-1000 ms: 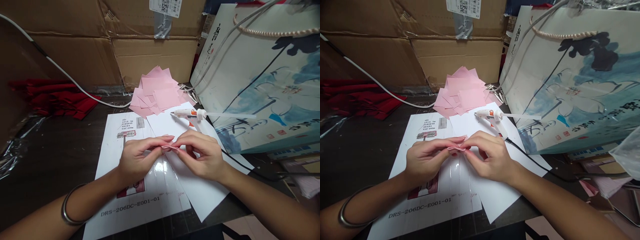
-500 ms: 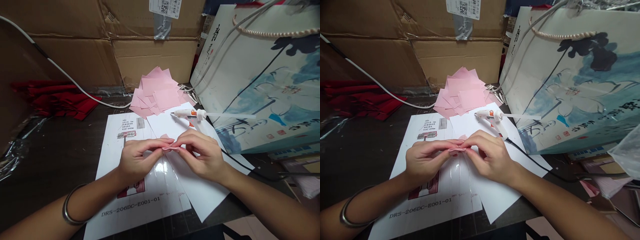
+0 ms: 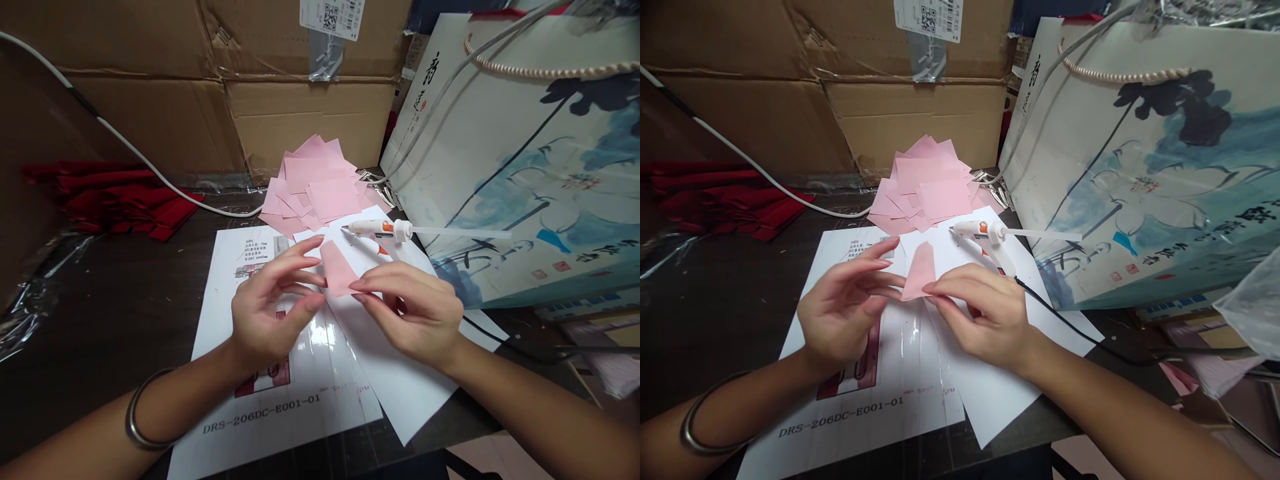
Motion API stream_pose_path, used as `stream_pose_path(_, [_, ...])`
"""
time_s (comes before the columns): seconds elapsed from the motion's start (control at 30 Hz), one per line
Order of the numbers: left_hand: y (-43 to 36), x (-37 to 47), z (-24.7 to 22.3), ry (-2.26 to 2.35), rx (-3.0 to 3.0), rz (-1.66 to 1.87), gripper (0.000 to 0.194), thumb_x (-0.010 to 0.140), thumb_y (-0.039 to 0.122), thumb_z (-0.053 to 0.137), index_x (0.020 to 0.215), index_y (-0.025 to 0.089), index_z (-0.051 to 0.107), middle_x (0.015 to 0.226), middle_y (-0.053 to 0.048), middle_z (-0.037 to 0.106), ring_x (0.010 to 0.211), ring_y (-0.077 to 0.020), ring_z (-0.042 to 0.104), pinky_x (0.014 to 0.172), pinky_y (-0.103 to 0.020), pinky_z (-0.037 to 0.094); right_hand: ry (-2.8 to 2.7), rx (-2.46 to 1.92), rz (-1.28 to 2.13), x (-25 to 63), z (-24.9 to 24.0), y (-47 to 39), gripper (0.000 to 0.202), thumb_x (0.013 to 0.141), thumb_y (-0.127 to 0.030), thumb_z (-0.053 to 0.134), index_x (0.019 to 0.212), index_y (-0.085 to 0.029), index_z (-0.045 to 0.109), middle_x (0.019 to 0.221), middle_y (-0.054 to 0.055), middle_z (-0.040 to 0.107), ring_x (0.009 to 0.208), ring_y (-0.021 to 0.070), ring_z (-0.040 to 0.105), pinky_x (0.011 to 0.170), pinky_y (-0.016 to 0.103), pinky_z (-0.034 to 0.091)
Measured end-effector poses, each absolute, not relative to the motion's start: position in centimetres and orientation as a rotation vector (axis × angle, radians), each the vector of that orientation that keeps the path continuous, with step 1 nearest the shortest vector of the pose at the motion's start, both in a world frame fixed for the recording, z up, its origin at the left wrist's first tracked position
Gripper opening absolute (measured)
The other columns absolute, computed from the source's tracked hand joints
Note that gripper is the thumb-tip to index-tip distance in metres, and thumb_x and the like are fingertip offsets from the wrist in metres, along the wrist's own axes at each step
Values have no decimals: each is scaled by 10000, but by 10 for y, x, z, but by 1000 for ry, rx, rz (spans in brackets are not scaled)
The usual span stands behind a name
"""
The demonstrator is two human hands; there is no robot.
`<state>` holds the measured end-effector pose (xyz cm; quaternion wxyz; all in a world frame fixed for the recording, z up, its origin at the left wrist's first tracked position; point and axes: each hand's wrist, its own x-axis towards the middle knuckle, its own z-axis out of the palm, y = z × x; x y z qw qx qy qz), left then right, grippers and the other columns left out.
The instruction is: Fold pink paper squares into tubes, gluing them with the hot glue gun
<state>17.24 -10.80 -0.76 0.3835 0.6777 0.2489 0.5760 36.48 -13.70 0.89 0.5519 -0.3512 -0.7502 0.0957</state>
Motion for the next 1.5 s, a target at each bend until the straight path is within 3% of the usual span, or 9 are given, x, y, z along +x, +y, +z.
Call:
stream_pose_path(0.07, [-106,172,-7,689,1701,1439,97,900,242,607,951,213,684,1039,-45,711,683,-110,666,625,-244,558,-1714,-871,274,365,9,-137,241,775,-6,658,928,-186,710,847,44,711,661,127,616,447,242,399])
stream_pose_path(0.2, [-102,173,-4,812,1702,1131,253,918,315,565,750,166,682,571,4,630,527,-91,592,542,-201,498,-1696,-942,440,366,7,-137,263,801,-35,632,984,-208,707,944,36,701,533,85,518,449,262,390])
stream_pose_path(0.4, [-105,176,0,816,1428,990,105,843,238,665,800,144,682,589,1,684,526,-90,642,548,-163,540,-1555,-1066,923,363,4,-144,316,846,-174,633,1152,-247,606,978,13,669,430,42,384,404,244,309])
stream_pose_path(0.57, [-107,177,-1,802,1391,931,94,810,230,703,799,137,705,673,-28,731,572,-114,687,568,-176,574,-1454,-1253,1174,361,4,-139,201,832,-380,681,867,-182,667,721,9,647,450,65,402,406,240,245])
stream_pose_path(0.77, [-106,179,-2,805,1399,861,125,807,270,712,824,147,709,698,-51,732,601,-144,687,565,-219,571,-1463,-1152,1263,363,5,-134,186,837,-345,666,788,-167,653,714,20,649,585,111,532,478,239,354])
stream_pose_path(1.0, [-100,178,-1,810,1390,900,162,819,307,695,799,146,701,660,-25,669,540,-115,600,514,-219,514,-1529,-1165,1318,360,7,-136,190,846,-354,668,835,-170,712,654,15,655,477,88,461,396,222,308])
stream_pose_path(1.2, [-101,177,0,778,1451,945,171,857,314,664,905,172,745,953,-78,742,919,-203,689,814,-299,561,-1478,-1151,1508,357,9,-134,230,846,-364,671,790,-150,733,547,-28,528,465,60,328,407,215,208])
stream_pose_path(1.33, [-101,179,-2,767,1283,900,215,869,331,660,979,172,754,1028,-90,750,965,-216,707,842,-312,580,-1432,-1115,1617,355,7,-136,252,828,-362,691,730,-131,704,482,-73,374,448,52,243,401,222,147])
stream_pose_path(1.5, [-102,182,-3,810,1168,890,193,833,320,708,924,159,764,966,-91,763,931,-219,721,836,-313,591,-1417,-1086,1666,350,2,-137,255,830,-371,695,839,-121,747,678,12,614,604,97,477,545,244,364])
